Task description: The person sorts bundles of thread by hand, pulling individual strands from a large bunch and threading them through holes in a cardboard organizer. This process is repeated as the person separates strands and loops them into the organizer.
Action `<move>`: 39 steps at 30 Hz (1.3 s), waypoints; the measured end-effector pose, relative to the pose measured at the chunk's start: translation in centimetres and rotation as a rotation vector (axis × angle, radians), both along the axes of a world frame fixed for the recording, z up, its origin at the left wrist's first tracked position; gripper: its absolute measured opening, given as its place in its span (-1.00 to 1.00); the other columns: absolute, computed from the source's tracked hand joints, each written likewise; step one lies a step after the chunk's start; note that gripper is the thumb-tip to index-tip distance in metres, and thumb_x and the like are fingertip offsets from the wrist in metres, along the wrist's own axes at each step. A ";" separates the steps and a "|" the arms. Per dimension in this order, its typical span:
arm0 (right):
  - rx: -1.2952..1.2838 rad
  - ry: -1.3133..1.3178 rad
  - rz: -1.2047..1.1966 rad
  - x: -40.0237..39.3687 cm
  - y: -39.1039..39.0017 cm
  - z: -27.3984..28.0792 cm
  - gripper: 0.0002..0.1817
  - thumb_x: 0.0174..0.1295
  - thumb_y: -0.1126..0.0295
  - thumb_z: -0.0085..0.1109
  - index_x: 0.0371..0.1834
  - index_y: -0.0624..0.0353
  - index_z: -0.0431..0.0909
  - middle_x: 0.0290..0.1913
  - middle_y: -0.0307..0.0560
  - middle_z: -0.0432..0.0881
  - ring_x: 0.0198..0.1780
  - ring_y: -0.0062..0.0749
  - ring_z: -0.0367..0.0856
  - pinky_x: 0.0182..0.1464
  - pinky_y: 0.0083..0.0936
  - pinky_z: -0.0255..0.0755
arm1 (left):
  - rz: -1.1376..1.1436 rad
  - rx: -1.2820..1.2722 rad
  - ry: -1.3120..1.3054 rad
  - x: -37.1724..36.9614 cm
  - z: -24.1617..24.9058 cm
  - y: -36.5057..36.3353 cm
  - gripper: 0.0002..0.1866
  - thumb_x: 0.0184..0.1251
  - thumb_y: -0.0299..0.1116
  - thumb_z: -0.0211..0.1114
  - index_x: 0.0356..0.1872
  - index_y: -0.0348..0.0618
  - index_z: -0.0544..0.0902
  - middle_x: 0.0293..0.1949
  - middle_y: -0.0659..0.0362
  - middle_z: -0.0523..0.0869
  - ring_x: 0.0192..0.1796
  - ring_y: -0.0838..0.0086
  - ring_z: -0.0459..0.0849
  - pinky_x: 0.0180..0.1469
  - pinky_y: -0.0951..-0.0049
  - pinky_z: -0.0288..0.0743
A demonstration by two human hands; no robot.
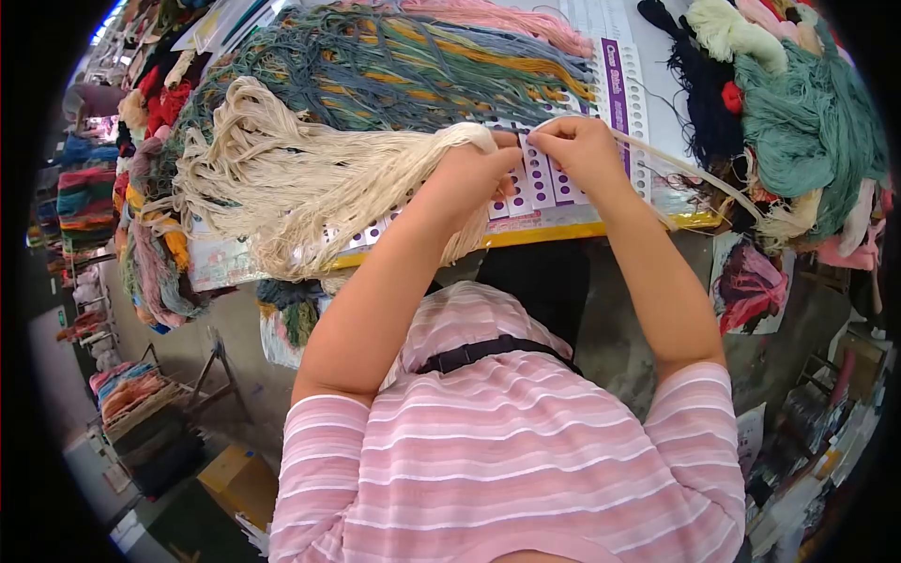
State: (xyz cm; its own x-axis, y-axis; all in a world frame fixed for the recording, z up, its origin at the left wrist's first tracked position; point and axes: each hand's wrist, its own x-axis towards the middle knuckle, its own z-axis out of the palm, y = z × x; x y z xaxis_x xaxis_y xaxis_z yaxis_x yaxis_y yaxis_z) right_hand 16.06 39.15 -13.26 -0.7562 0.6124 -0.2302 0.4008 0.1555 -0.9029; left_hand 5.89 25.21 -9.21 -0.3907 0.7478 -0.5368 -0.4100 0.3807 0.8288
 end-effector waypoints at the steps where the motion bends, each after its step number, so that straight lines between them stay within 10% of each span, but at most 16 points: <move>1: -0.018 0.020 -0.012 0.0 -0.1 -0.3 -0.83 0.01 0.34 0.27 -0.47 0.24 0.69 -0.62 -0.19 0.60 -0.60 -0.65 0.48 -0.52 -0.63 0.32 | 0.047 -0.042 0.064 0.4 -0.4 0.6 -0.75 0.24 -0.42 0.16 -0.12 -0.33 0.59 -0.49 0.22 0.56 -0.54 0.63 0.42 -0.48 0.59 0.29; 17: 0.374 0.333 0.007 1.2 -1.2 -1.0 -0.88 0.03 0.48 0.19 -0.40 0.30 0.64 -0.38 -0.10 0.63 -0.36 -0.42 0.59 -0.29 -0.56 0.43 | 0.026 -0.125 0.192 -0.3 -2.6 3.1 -0.90 0.16 -0.40 0.24 -0.37 -0.19 0.62 -0.60 0.33 0.49 -0.61 0.68 0.33 -0.59 0.59 0.16; 24: -0.024 0.241 -0.005 1.6 -1.0 -0.5 -0.78 0.03 0.56 0.15 -0.21 0.28 0.54 -0.41 -0.14 0.58 -0.37 -0.50 0.54 -0.29 -0.60 0.44 | 0.142 -0.033 0.222 -0.6 -3.7 2.9 -0.94 0.16 -0.43 0.24 -0.43 -0.16 0.56 -0.62 0.33 0.46 -0.63 0.68 0.33 -0.60 0.58 0.17; 26: 0.270 0.227 0.078 1.4 -1.2 -0.4 -0.77 0.00 0.59 0.14 -0.21 0.28 0.52 -0.31 -0.12 0.55 -0.32 -0.38 0.56 -0.26 -0.52 0.46 | 0.277 0.041 0.304 -1.6 -3.2 1.9 -0.95 0.16 -0.44 0.23 -0.42 -0.15 0.54 -0.63 0.33 0.44 -0.63 0.66 0.34 -0.61 0.56 0.18; 31: 0.649 0.072 0.188 1.2 -2.0 0.0 -0.80 -0.06 0.60 0.11 -0.30 0.23 0.53 -0.19 -0.07 0.48 -0.18 -0.17 0.55 -0.19 -0.33 0.47 | 0.637 0.239 -0.163 -7.3 0.5 -2.6 -0.82 0.20 -0.33 0.12 -0.55 -0.12 0.40 -0.51 0.18 0.52 -0.43 0.46 0.50 -0.44 0.43 0.34; 35: 1.052 -0.014 0.205 0.4 -2.1 1.4 -0.88 -0.12 0.53 0.15 -0.44 0.15 0.53 -0.30 -0.09 0.47 -0.13 -0.21 0.48 -0.23 -0.28 0.45 | 0.463 0.395 -0.328 -6.9 0.9 -3.3 -0.93 0.28 -0.41 0.04 -0.34 -0.14 0.46 -0.49 0.16 0.55 -0.32 0.40 0.57 -0.23 0.41 0.48; 39: 0.764 0.086 0.189 0.4 -1.0 1.3 -0.84 -0.07 0.52 0.13 -0.36 0.19 0.48 -0.41 -0.12 0.49 -0.31 -0.21 0.50 -0.34 -0.29 0.39 | 0.428 0.583 -0.618 -5.9 0.2 -2.7 -0.92 0.31 -0.45 0.07 -0.24 -0.20 0.45 -0.23 0.04 0.64 -0.27 0.32 0.66 -0.08 0.32 0.55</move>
State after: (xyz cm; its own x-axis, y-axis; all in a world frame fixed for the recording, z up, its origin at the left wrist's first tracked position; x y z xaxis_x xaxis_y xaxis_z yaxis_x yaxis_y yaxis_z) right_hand 16.44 38.18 -11.94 -0.8591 0.4372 0.2662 0.2396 0.8031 -0.5456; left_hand -0.04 22.56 -9.05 -0.4654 0.8222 -0.3276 -0.8481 -0.3083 0.4310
